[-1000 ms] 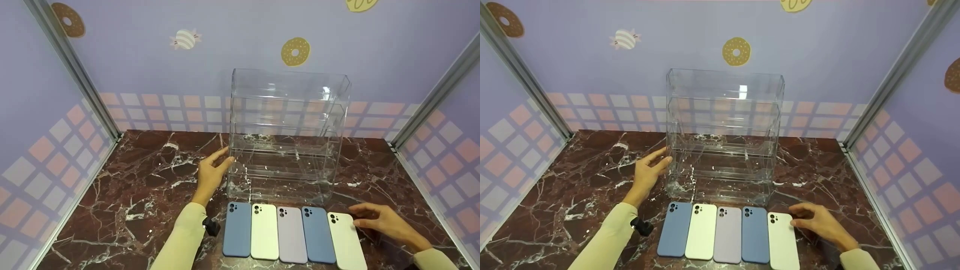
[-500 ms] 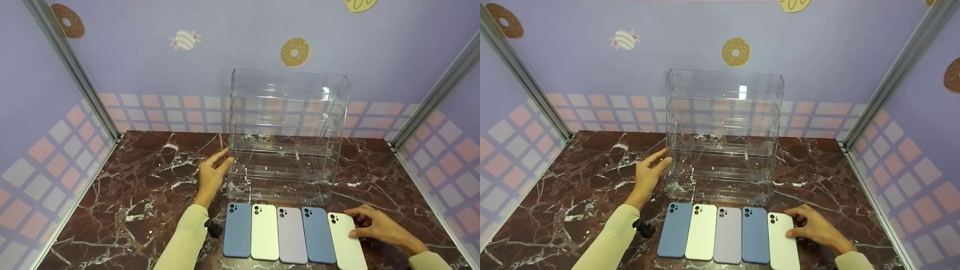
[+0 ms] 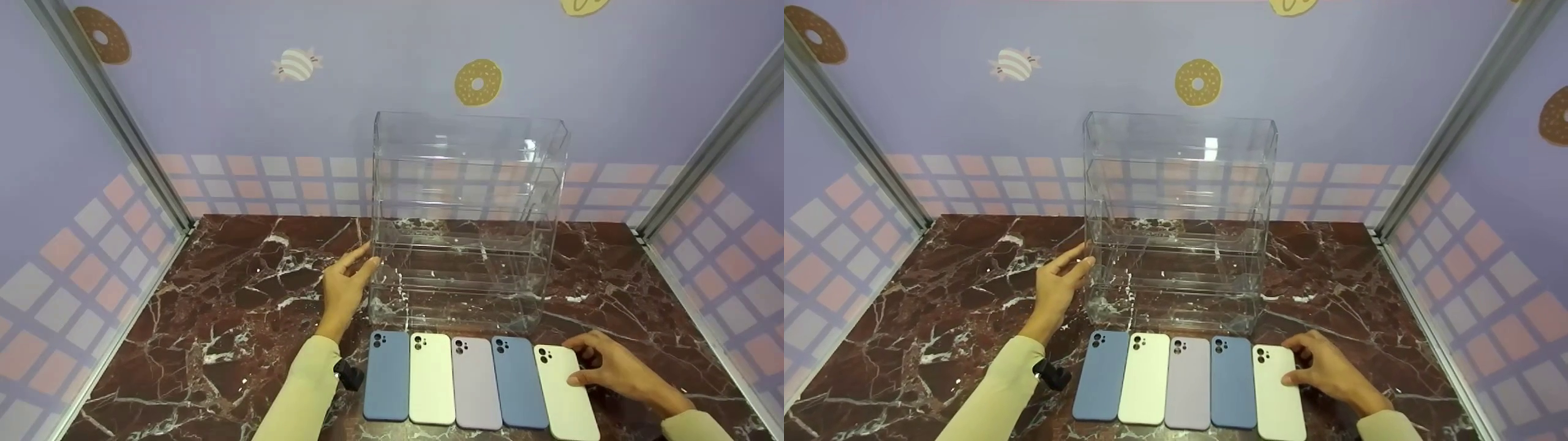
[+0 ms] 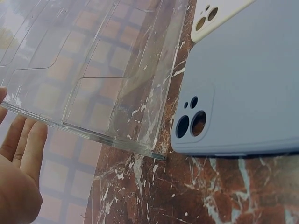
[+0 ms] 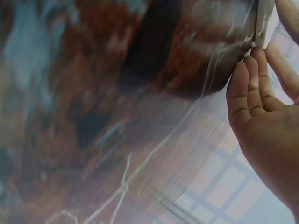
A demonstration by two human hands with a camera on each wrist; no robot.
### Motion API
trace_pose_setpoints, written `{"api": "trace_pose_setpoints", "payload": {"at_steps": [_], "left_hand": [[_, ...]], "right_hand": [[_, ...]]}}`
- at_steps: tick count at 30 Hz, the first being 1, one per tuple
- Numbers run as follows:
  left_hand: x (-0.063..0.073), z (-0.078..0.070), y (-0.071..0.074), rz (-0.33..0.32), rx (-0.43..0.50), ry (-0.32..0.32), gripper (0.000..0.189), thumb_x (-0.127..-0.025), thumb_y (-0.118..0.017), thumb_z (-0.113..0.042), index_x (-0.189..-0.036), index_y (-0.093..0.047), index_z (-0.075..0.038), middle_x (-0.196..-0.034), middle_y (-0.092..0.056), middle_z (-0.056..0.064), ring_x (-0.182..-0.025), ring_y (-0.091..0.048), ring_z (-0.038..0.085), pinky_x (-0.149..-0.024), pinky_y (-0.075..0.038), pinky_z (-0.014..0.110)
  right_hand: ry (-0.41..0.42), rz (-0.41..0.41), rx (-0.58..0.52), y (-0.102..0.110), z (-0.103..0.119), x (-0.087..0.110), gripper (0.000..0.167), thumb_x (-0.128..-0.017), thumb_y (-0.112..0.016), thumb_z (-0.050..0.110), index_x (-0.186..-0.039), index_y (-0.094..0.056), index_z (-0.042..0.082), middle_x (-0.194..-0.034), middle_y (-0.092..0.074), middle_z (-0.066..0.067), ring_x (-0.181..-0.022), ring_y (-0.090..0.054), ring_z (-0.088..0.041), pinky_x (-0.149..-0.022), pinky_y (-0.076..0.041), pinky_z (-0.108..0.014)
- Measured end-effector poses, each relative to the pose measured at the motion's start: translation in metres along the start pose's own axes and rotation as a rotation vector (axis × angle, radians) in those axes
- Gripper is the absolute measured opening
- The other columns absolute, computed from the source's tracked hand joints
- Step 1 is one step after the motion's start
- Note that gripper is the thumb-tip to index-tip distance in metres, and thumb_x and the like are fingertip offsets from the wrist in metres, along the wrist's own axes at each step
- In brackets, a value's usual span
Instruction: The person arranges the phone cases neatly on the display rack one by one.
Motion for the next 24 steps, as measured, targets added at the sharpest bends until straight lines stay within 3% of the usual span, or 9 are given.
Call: {"api": "trace_pose_setpoints", "payload": {"at_steps": [8,12,15,19,24], "left_hand": [[-0.001,0.002,0.000,-0.010,0.011,0.018,0.039,-0.093,-0.084,-0.009,-0.130,-0.075,0.001,-0.128,-0.071,0.022,-0.106,-0.074,0.035,-0.079,-0.056,0.020],[0.000,0.001,0.000,-0.017,0.011,0.020,0.039,-0.093,-0.084,-0.008,-0.129,-0.075,0.001,-0.125,-0.072,0.022,-0.099,-0.076,0.025,-0.080,-0.056,0.020],[0.000,0.001,-0.001,-0.015,0.014,0.017,0.038,-0.093,-0.084,-0.009,-0.129,-0.076,0.000,-0.121,-0.074,0.019,-0.093,-0.076,0.016,-0.079,-0.057,0.020],[0.000,0.003,-0.001,-0.013,0.016,0.018,0.038,-0.093,-0.084,-0.008,-0.128,-0.076,0.000,-0.120,-0.075,0.019,-0.090,-0.075,0.013,-0.076,-0.057,0.021],[0.000,0.003,0.000,-0.021,0.029,0.009,0.037,-0.092,-0.083,-0.007,-0.127,-0.076,0.002,-0.124,-0.071,0.026,-0.092,-0.075,0.019,-0.073,-0.057,0.021]], "right_hand": [[0.020,0.029,-0.062,-0.002,0.004,-0.002,0.057,-0.092,-0.085,0.015,-0.132,-0.052,-0.008,-0.106,-0.062,-0.014,-0.087,-0.062,-0.016,-0.069,-0.055,-0.032],[-0.027,0.052,-0.117,-0.001,0.001,-0.002,0.058,-0.093,-0.085,0.014,-0.133,-0.050,-0.009,-0.108,-0.064,-0.015,-0.091,-0.065,-0.021,-0.072,-0.058,-0.034],[-0.046,0.021,-0.141,0.005,0.000,0.001,0.055,-0.093,-0.085,0.014,-0.132,-0.054,-0.009,-0.109,-0.064,-0.016,-0.092,-0.064,-0.022,-0.074,-0.057,-0.033],[0.004,-0.044,-0.086,0.018,0.005,0.004,0.042,-0.096,-0.081,0.011,-0.129,-0.062,-0.007,-0.111,-0.065,-0.014,-0.092,-0.064,-0.015,-0.077,-0.057,-0.029],[0.071,-0.096,-0.019,0.033,0.017,0.006,0.027,-0.100,-0.075,0.008,-0.124,-0.070,-0.003,-0.107,-0.071,-0.010,-0.092,-0.068,-0.010,-0.078,-0.058,-0.026]]}}
Point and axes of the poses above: each hand's wrist, its own x-axis away from the middle knuckle, its own y-axis out of the back of the hand, z = x × y, the point moved 7 cm from there along -x, towards the middle knuckle
